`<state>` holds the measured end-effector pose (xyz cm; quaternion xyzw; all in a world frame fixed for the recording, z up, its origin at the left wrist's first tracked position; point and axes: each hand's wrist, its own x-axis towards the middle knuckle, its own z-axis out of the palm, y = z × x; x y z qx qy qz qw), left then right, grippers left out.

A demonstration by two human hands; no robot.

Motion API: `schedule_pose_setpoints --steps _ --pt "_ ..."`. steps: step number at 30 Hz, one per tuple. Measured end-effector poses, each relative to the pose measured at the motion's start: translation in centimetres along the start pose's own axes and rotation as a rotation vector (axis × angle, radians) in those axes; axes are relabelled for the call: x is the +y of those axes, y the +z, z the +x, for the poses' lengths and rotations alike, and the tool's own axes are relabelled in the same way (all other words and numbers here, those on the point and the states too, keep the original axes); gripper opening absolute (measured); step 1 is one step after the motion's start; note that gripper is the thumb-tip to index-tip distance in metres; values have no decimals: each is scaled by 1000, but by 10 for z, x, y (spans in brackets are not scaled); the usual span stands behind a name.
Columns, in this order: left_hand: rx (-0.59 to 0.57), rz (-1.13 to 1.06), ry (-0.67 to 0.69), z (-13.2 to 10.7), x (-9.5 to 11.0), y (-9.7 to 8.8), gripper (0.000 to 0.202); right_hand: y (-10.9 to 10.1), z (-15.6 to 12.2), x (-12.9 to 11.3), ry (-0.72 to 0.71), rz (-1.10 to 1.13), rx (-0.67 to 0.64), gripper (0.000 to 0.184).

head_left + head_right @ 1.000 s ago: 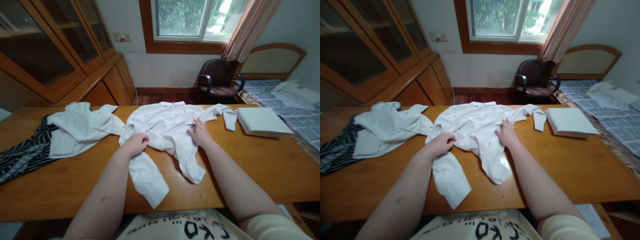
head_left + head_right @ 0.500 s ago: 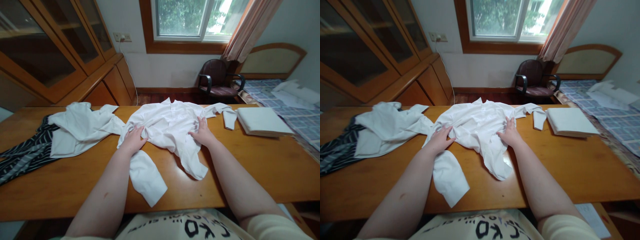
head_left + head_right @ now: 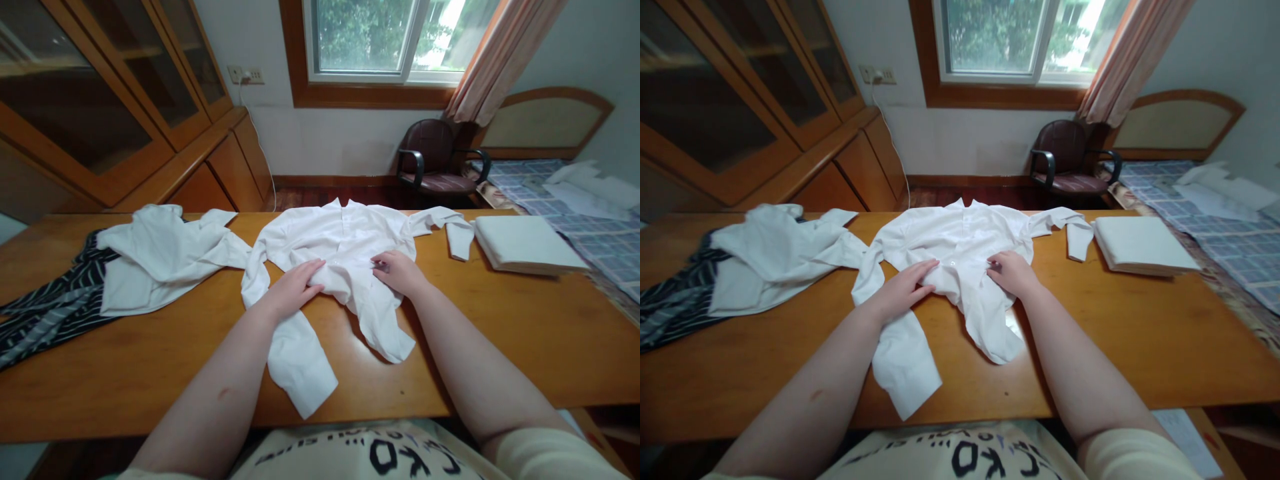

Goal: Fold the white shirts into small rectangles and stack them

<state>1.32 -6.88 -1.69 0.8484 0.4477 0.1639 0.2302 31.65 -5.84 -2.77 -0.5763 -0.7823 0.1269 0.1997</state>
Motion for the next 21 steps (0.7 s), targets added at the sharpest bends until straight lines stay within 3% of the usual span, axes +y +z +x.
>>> schedule_pose_setpoints --steps 3,7,11,15,19,21 --pt "-61 -102 -72 0 2 2 64 -4 -1 -4 -31 82 -77 14" --pt "-108 -219 -156 -1 4 -3 65 -4 -1 -6 -15 102 -100 19" --pt "-239 -333 -146 -4 6 -14 32 2 1 1 83 15 -20 20" --pt "-272 -571 -45 -10 5 -23 7 8 2 12 154 -60 40 29" --pt "-446 -753 -188 -12 7 -22 22 10 2 17 159 -76 -18 43" --pt "-437 -698 -271 -11 9 -17 27 10 2 16 163 -89 -63 51"
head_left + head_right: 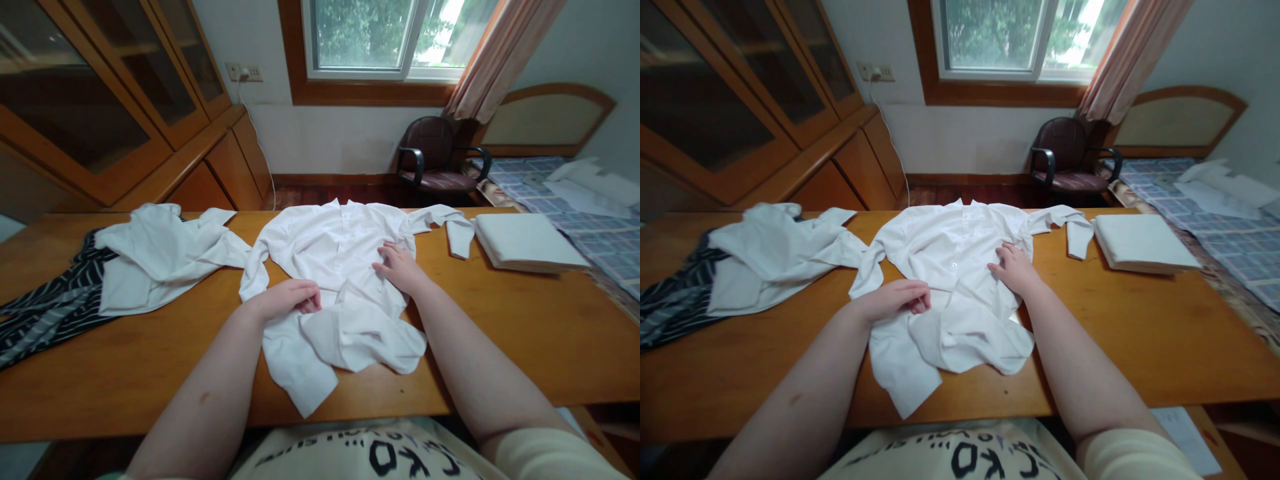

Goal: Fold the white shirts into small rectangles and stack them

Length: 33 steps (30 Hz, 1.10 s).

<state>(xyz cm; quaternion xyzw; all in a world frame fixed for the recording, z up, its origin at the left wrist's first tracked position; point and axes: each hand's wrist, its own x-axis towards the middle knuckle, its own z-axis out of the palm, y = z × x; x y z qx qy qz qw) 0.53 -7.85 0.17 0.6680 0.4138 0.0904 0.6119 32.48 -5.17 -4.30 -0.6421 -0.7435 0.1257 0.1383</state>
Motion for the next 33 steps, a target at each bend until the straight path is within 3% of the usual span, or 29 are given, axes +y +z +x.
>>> schedule_pose_setpoints --steps 4,6,9,12,16,20,29,33 --pt "293 357 94 10 -2 7 25 -4 -2 -7 -9 -48 -16 63" --pt "369 538 190 14 -5 7 28 -7 -4 -11 -48 -39 29 62" --pt "374 703 235 18 -11 8 48 -8 -7 -17 -126 -7 34 55" --pt "390 792 240 21 -15 11 61 -6 -9 -20 -163 -43 -59 61" --pt "403 839 266 28 -15 16 47 -1 -9 -22 -178 -97 -187 80" --pt "473 839 259 33 -13 15 21 1 -8 -22 -175 -95 -225 83" --pt "470 818 322 33 -14 12 26 4 -8 -19 -175 -101 -235 82" --pt "469 780 242 37 -17 9 21 3 -8 -18 -179 -93 -241 83"
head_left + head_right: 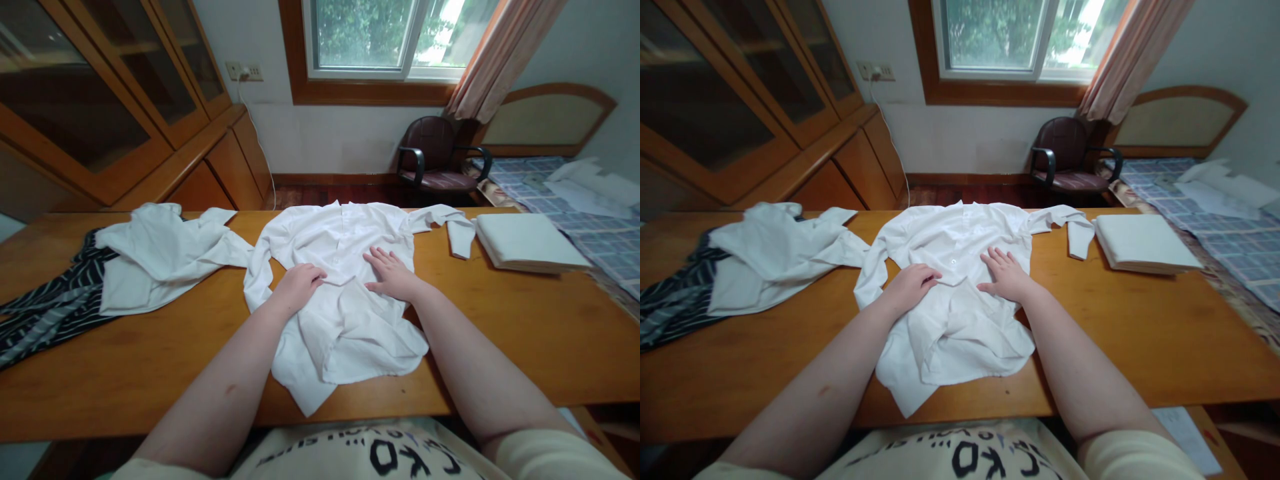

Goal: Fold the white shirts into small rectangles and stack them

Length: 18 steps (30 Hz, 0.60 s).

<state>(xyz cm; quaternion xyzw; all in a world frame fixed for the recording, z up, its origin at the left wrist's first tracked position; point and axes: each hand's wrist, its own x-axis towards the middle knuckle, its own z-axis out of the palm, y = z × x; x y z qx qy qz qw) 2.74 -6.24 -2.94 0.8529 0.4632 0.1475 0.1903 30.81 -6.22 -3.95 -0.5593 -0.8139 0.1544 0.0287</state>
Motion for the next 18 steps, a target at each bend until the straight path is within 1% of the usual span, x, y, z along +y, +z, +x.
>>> schedule_pose_setpoints --steps 2,4,8,10,12,15,18 --pt "-2 -36 -14 1 0 -2 20 0 0 2 -10 25 0 82" --pt "19 -121 -27 -1 1 -6 19 -1 1 4 -14 51 0 77" --pt "53 -351 -122 -6 4 -12 22 -1 2 8 0 76 3 69" --pt "62 -410 -153 -7 3 -12 24 -1 3 9 0 77 -2 69" --pt "82 -419 -175 -8 1 -12 28 -1 4 9 -3 68 -12 73" --pt "92 -371 -235 -10 -5 -15 33 1 4 7 -1 27 -18 83" --pt "28 -269 -316 -15 -15 -25 35 1 3 5 -10 -37 0 86"
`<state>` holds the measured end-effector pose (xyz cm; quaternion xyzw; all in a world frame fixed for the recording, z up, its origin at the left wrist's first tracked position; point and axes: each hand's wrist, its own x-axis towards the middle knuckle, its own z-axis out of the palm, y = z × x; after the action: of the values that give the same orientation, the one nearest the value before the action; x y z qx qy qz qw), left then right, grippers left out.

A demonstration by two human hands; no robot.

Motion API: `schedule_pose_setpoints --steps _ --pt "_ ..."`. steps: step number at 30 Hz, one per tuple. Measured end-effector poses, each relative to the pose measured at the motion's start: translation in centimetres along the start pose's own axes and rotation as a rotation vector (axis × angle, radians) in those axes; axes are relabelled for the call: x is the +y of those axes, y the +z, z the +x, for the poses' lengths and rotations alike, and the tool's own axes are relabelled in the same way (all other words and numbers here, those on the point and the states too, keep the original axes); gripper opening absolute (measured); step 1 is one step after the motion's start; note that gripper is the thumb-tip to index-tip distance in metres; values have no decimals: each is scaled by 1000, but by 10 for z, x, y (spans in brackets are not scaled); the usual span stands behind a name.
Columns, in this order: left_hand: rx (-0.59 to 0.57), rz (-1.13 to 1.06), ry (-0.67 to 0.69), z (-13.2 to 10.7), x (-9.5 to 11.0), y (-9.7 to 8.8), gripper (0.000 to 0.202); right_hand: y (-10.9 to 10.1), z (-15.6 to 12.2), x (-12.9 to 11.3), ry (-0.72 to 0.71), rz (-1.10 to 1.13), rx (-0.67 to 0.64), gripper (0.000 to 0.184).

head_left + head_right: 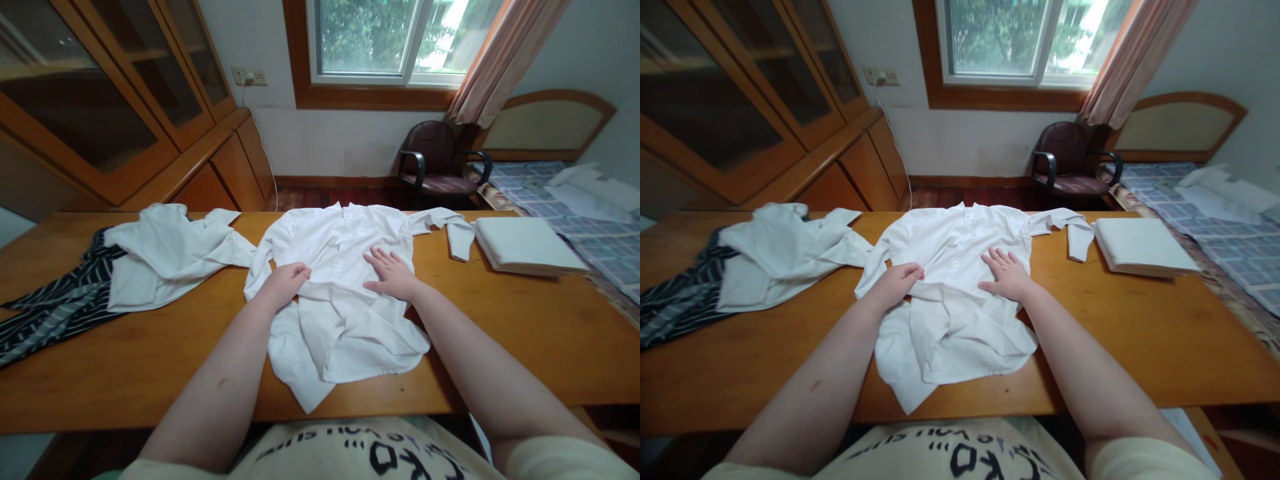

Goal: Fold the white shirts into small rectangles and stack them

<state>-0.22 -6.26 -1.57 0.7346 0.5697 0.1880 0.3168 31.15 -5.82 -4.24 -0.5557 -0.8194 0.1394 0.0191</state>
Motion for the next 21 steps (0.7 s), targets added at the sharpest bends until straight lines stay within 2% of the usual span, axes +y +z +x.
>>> schedule_pose_setpoints --steps 4,9,12,16,21 --pt "-90 126 -153 -2 -15 -19 42 -3 -4 7 -77 -55 14 85" --pt "-112 215 -273 1 -29 -29 47 -8 -10 33 -244 -33 29 84" --pt "-75 343 -291 4 -28 -27 46 -9 -13 44 -308 -21 41 85" --pt "48 468 -292 6 -22 -22 33 -9 -17 52 -327 1 71 81" --pt "76 581 -151 4 -19 -17 59 -4 -19 64 -189 -22 156 72"
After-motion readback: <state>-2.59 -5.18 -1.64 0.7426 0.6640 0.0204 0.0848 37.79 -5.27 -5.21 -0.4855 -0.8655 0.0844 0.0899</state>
